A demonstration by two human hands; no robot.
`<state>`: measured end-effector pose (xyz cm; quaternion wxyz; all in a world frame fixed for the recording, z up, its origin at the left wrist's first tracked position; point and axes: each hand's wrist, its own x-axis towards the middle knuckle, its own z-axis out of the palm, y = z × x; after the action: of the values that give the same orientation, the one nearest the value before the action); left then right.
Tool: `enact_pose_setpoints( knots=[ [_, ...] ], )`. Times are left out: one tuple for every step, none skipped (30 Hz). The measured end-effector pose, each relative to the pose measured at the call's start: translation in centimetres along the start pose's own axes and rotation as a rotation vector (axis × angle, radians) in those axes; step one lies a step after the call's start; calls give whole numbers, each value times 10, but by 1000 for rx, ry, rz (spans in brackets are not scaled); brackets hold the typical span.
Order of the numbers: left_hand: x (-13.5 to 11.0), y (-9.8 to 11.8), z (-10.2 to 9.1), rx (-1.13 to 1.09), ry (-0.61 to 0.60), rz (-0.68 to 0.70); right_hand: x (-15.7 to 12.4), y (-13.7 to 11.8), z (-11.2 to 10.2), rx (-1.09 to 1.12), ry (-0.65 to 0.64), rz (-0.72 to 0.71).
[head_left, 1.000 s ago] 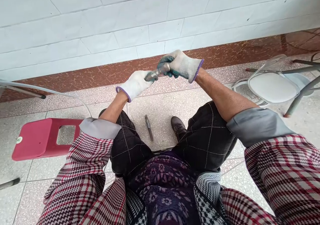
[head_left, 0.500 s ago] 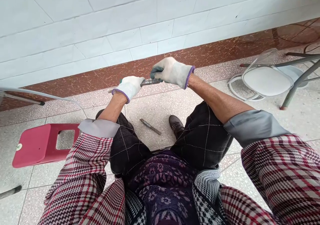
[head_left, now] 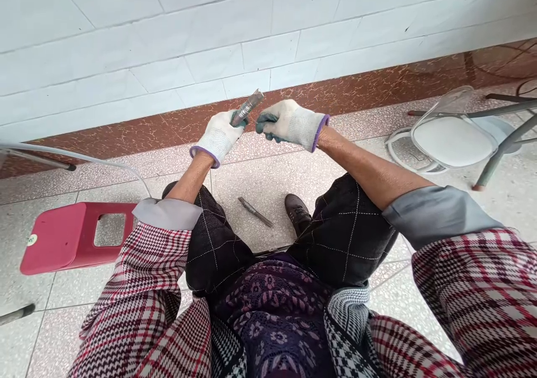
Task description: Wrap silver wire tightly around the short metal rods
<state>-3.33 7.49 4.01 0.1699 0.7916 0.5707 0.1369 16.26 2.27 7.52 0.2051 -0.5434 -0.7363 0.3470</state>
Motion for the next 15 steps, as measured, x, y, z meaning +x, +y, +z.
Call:
enact_pose_setpoints(
  knots=[
    [2, -2, 0, 71, -21, -15, -4, -3, 2, -14, -26, 2],
    [4, -4, -1, 155, -51, -20, -7, -5, 4, -38, -52, -2],
    [4, -4, -1, 244, -86, -16, -9, -8, 5, -71, -69, -9],
    [4, -4, -1, 329, -125, -7, -10, -9, 4, -111, -74, -15],
    [3, -2, -2, 404, -166, 5, -11, -10, 2, -151, -66, -19],
    [1, 0, -2, 463, -204, 20, -10, -10, -1, -186, -47, -24],
    [-2, 3, -2, 508, -241, 36, -8, -8, -6, -212, -23, -28],
    [-5, 6, -3, 537, -279, 52, -6, -6, -10, -226, 3, -25],
    [-8, 9, -3, 544, -309, 73, -3, -3, -15, -230, 25, -18],
    [-11, 12, -3, 524, -323, 98, 0, 1, -19, -225, 43, -9],
    [-15, 15, -4, 473, -320, 120, 3, 4, -22, -207, 53, 6],
    [-18, 17, -4, 392, -302, 131, 6, 7, -25, -179, 54, 27],
    [-20, 19, -5, 288, -272, 129, 8, 9, -26, -147, 50, 52],
    [-23, 21, -5, 169, -235, 121, 10, 11, -26, -113, 48, 78],
    [-24, 22, -6, 51, -201, 106, 11, 12, -25, -82, 51, 98]
  ],
)
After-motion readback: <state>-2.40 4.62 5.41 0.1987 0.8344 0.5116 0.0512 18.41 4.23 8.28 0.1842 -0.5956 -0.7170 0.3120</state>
